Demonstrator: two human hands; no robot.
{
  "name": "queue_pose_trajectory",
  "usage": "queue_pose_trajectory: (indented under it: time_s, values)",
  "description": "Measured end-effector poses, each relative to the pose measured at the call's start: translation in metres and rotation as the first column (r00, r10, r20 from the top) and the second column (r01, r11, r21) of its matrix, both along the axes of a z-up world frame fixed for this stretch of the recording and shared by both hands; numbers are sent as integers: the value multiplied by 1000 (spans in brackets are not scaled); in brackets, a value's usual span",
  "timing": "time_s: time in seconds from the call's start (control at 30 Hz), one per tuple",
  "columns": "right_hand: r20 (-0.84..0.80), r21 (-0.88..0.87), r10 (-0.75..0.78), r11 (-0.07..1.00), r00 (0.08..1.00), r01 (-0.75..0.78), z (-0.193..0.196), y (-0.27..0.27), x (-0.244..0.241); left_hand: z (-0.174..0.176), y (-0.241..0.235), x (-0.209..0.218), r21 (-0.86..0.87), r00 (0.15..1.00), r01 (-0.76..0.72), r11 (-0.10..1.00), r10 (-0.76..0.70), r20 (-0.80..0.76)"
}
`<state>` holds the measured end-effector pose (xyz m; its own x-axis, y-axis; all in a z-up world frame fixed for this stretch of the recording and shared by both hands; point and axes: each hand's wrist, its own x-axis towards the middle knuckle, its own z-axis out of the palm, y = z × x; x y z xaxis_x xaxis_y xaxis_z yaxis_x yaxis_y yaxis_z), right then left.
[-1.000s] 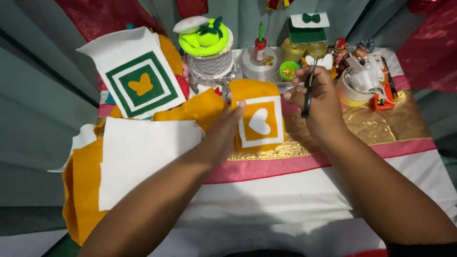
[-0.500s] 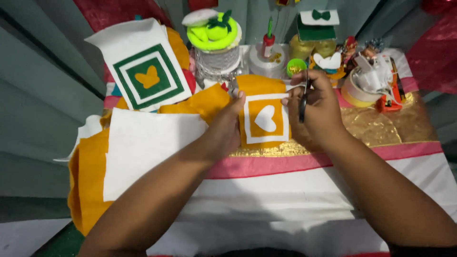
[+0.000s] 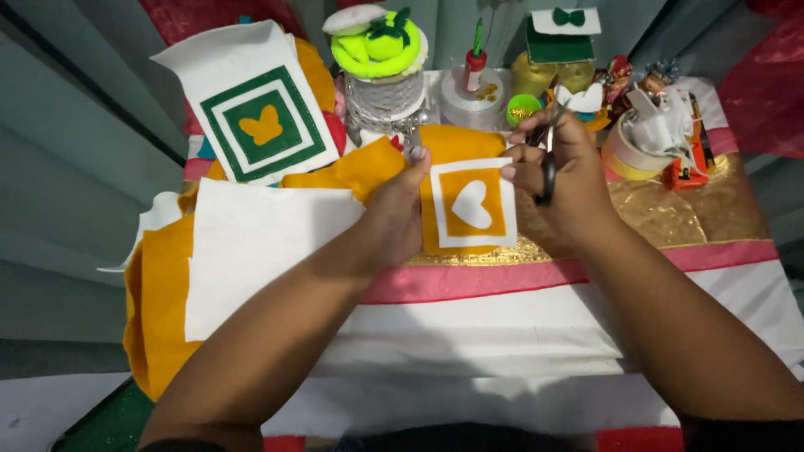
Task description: Cutting and shaping a heart from yellow felt as part of a sewing or crafting project.
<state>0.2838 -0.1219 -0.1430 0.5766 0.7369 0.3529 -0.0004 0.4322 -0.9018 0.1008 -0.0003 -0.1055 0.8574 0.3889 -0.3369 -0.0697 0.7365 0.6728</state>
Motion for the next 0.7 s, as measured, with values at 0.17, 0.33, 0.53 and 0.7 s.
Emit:
queue_pose_trajectory:
  time_s: [0.17, 0.33, 0.53, 0.7]
  values:
    - [90, -36, -35, 999, 995, 38, -6, 5, 2, -3, 2, -9, -20, 982, 138, 990, -134, 133]
    - [127, -46, -65, 996, 990, 72, -3, 1, 4, -17, 11, -2, -50, 962, 190, 981, -175, 209]
    - [179, -64, -60, 995, 982, 73, 6, -1, -10, 23, -5, -15, -114, 970, 149, 982, -123, 208]
    - [294, -139, -34, 987, 955, 77, 11, -10, -25, 10, -4, -17, -180, 970, 123, 976, -79, 231]
